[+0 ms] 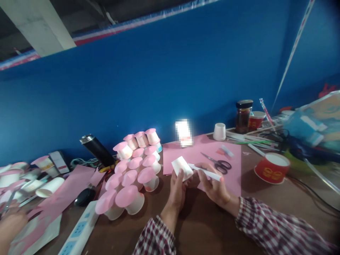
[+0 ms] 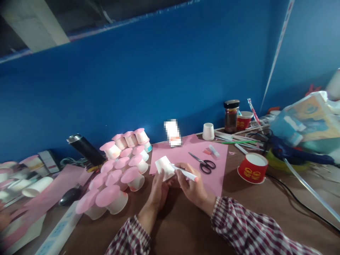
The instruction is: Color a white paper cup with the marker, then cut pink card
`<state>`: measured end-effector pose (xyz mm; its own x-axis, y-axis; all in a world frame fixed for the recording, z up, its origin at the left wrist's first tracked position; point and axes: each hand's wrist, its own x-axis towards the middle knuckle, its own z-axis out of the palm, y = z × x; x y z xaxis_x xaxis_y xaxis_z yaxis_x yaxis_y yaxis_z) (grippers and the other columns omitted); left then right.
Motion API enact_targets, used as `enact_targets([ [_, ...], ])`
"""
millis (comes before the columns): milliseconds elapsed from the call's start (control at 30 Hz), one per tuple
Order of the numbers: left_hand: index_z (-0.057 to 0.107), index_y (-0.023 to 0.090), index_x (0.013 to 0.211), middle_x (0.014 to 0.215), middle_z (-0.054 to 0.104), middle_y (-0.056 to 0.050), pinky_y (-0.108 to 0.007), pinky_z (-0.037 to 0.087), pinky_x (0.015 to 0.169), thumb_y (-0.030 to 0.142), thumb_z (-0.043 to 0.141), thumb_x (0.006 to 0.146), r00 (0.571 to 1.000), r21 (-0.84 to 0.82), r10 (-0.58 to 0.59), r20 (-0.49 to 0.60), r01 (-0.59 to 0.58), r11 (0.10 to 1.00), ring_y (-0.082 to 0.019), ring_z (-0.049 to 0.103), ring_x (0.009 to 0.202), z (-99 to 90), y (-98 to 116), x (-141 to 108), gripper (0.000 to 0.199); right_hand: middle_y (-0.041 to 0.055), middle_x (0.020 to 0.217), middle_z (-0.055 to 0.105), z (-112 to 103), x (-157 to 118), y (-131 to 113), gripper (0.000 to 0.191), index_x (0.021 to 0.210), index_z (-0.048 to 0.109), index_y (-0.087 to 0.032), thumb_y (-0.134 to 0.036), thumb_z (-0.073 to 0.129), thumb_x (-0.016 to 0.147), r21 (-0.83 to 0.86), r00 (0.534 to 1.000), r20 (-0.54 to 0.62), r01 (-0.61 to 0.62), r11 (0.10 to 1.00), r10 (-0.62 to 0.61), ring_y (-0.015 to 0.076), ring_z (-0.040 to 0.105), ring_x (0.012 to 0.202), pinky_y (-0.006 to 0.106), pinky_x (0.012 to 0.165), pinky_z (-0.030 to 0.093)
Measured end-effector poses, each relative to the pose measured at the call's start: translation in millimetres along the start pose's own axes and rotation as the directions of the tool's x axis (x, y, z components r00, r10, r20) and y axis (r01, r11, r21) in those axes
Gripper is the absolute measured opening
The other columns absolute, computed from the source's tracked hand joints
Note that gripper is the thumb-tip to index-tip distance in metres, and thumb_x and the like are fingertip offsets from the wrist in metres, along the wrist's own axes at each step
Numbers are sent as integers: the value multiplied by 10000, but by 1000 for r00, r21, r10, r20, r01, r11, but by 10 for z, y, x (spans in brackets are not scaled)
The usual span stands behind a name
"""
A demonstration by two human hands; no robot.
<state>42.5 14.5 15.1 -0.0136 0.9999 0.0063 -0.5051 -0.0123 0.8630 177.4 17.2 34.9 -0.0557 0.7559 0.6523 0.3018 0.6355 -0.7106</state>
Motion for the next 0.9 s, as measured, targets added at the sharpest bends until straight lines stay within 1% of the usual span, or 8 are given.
enact_targets([
  [100,575,162,1032,939,665,-67,-310,468,778,348,670,780,1000,57,30,-7,-29,998,-165,631,807,-23,-21,-1,328,59,876,669,3,-6,25,146,990,577,-193,-267,471,922,12,1000,5,-14,1000,14,177,660,749,255,592,532],
  [200,570,156,1012,931,659,-59,-311,466,795,296,690,764,999,56,37,-7,-37,998,-162,627,817,-16,-16,-2,309,52,856,663,14,-13,48,140,979,571,-200,-275,467,925,27,999,20,-30,999,30,167,647,712,244,553,524],
  [400,557,167,1057,1003,660,-74,-341,464,856,269,679,770,999,5,39,3,-39,999,-195,633,913,27,32,-6,328,63,883,672,21,-9,43,156,969,575,-205,-290,449,931,-1,1000,17,-9,1000,9,179,649,762,262,591,536],
  [600,553,175,1083,1025,656,-81,-345,469,846,279,669,775,998,41,65,-17,-64,997,-209,636,921,6,28,-13,345,56,853,673,25,-9,44,177,971,589,-210,-299,442,931,-16,1000,-5,21,1000,-21,178,648,720,266,556,537],
  [700,563,163,1063,1004,657,-85,-343,470,842,270,684,761,998,49,62,1,-62,997,-209,635,909,6,25,-18,343,53,837,675,14,-8,24,180,969,597,-214,-317,457,923,-19,1000,1,25,1000,-25,182,650,714,276,591,551],
  [833,557,170,1028,931,654,-57,-316,471,795,238,695,753,998,21,53,19,-53,998,-181,633,845,15,25,-25,315,57,804,676,-7,1,-23,226,941,614,-245,-370,425,933,-16,999,35,38,999,-37,189,642,664,289,558,553],
  [900,553,173,1019,902,653,-49,-314,471,779,240,702,746,999,13,44,16,-44,999,-179,634,823,22,28,-29,319,61,800,675,-9,5,-36,230,935,611,-247,-373,419,936,-20,998,36,42,999,-41,194,642,665,306,591,559],
])
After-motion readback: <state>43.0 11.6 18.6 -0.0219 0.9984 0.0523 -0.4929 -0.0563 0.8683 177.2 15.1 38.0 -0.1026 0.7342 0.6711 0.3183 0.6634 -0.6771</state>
